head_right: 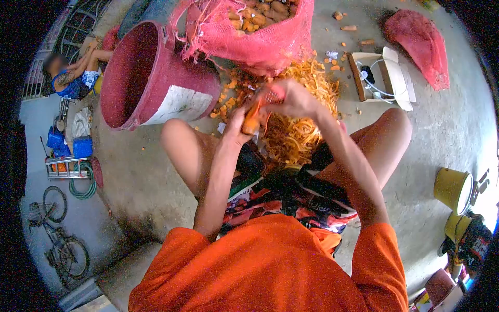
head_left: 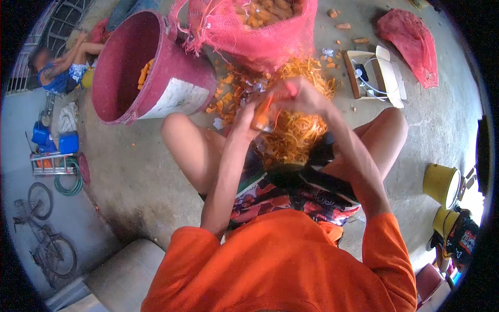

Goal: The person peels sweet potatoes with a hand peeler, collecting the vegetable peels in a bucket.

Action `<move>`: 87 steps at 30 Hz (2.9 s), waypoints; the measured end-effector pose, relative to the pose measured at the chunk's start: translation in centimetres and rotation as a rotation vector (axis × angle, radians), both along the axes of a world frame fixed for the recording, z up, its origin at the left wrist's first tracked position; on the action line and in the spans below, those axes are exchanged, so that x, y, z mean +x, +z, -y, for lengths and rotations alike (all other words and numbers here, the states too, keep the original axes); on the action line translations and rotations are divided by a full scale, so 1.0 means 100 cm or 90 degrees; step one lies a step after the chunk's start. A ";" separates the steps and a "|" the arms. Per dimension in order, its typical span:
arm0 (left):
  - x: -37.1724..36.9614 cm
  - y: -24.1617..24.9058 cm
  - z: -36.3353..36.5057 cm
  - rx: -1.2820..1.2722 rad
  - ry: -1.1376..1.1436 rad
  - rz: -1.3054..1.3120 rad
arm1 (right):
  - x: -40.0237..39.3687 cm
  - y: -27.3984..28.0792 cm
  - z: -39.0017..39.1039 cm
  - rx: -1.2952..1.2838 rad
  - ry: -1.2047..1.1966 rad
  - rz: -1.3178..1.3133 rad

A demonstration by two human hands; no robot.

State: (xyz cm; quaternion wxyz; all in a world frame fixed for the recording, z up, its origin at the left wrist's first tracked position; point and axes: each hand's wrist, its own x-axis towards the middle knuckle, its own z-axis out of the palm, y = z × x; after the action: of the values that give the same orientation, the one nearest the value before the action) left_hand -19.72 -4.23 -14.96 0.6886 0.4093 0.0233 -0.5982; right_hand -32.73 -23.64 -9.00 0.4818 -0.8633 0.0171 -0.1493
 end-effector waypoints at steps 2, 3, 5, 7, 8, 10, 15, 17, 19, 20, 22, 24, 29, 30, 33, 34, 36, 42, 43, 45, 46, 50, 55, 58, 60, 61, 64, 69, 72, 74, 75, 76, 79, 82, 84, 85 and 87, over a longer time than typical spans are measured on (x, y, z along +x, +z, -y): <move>-0.006 0.010 -0.001 0.045 0.047 -0.027 | -0.004 0.021 0.008 0.047 -0.152 -0.147; -0.001 0.008 -0.005 0.016 0.001 -0.045 | -0.006 0.012 0.025 0.050 -0.155 -0.083; 0.005 0.002 -0.010 -0.036 -0.067 -0.019 | -0.006 0.003 0.035 0.049 -0.155 -0.016; 0.002 0.004 -0.005 -0.024 -0.054 0.008 | -0.006 0.011 0.008 0.080 -0.101 -0.034; 0.001 0.006 0.000 -0.012 -0.042 0.034 | -0.005 0.008 -0.007 0.064 -0.007 0.010; 0.003 0.007 0.004 -0.005 -0.024 0.058 | 0.001 0.007 -0.018 0.049 0.075 0.035; -0.001 0.005 -0.004 -0.020 -0.043 0.016 | -0.004 -0.008 0.035 0.076 -0.146 -0.026; 0.000 0.012 -0.002 0.031 0.009 -0.010 | -0.004 -0.005 0.024 0.148 -0.143 0.016; -0.004 0.024 0.004 0.016 0.019 -0.015 | -0.004 0.013 -0.011 0.060 -0.008 0.024; -0.006 0.030 0.007 0.006 0.030 -0.021 | 0.000 0.012 -0.019 0.033 0.066 0.047; -0.007 0.020 0.001 -0.020 0.051 -0.028 | 0.003 0.002 -0.004 0.048 -0.005 0.031; 0.003 -0.001 -0.003 -0.043 -0.023 -0.084 | 0.001 -0.008 0.014 0.061 -0.078 0.016; -0.005 0.024 0.001 -0.025 -0.012 -0.001 | -0.009 0.010 -0.007 0.102 -0.063 0.006; -0.002 0.018 0.003 -0.029 -0.015 0.001 | -0.007 0.019 -0.018 0.015 0.039 0.011; -0.002 0.001 0.000 0.004 -0.022 -0.008 | -0.006 0.023 -0.009 0.036 -0.058 -0.050; 0.000 -0.003 -0.005 0.010 -0.020 -0.010 | -0.005 0.018 0.006 0.030 -0.177 -0.115; 0.006 -0.008 -0.008 -0.073 -0.043 -0.064 | -0.001 -0.009 0.030 0.105 -0.148 0.041; 0.005 0.006 0.006 -0.056 -0.013 -0.058 | -0.002 0.011 -0.019 0.044 0.041 0.059; 0.004 0.001 0.004 -0.048 -0.007 -0.053 | -0.001 0.000 -0.007 0.051 0.043 0.057; 0.002 -0.001 -0.006 -0.063 -0.006 -0.119 | 0.001 -0.008 0.022 0.110 -0.156 -0.070; 0.002 0.002 -0.007 -0.066 -0.004 -0.118 | -0.001 -0.009 0.025 0.108 -0.154 -0.070; -0.003 0.017 -0.002 -0.021 -0.018 -0.064 | -0.009 0.024 -0.008 0.069 -0.044 -0.028; -0.003 0.012 0.001 -0.099 -0.044 -0.037 | -0.002 0.009 0.008 0.032 -0.163 -0.095; -0.005 0.009 -0.002 -0.033 0.021 -0.123 | -0.004 0.005 0.039 0.043 -0.199 0.061; -0.005 0.012 -0.001 -0.017 0.030 -0.094 | -0.006 0.004 0.018 0.155 -0.201 -0.030; -0.003 0.011 -0.001 -0.028 0.014 -0.076 | -0.007 0.015 0.000 0.095 -0.075 -0.009; -0.004 0.006 0.005 -0.042 0.046 -0.079 | -0.003 0.022 -0.014 0.065 0.062 0.077; -0.008 0.017 0.003 -0.035 -0.005 -0.101 | -0.004 0.005 0.033 0.141 -0.144 -0.012; -0.012 0.026 0.009 -0.012 0.016 -0.047 | -0.005 0.020 0.000 0.037 -0.087 0.029; -0.008 0.016 0.005 -0.046 -0.009 -0.060 | -0.001 0.015 -0.014 0.032 0.069 0.011; -0.006 0.001 0.005 -0.029 0.020 -0.071 | 0.003 0.003 -0.005 0.053 0.073 0.052; -0.006 0.001 0.001 -0.020 0.022 -0.074 | 0.004 0.003 0.002 0.074 0.013 0.035; -0.002 0.007 0.003 -0.039 -0.008 -0.088 | -0.004 0.010 0.031 0.012 -0.154 -0.103; 0.002 0.001 0.000 -0.015 -0.031 -0.060 | -0.002 0.006 0.027 0.092 -0.183 0.024; -0.002 0.002 0.004 -0.015 -0.007 -0.059 | -0.002 0.011 0.001 0.146 -0.005 0.027; -0.004 0.004 0.006 -0.010 0.018 -0.058 | 0.000 0.011 -0.007 0.061 0.039 0.055; -0.001 -0.001 0.001 -0.068 -0.011 -0.048 | 0.005 0.008 -0.004 0.068 0.026 0.040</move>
State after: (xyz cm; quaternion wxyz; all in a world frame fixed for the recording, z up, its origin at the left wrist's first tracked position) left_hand -19.83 -4.38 -15.04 0.7029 0.3495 0.0137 -0.6193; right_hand -32.18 -23.28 -8.25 0.5301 -0.8316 -0.0074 -0.1654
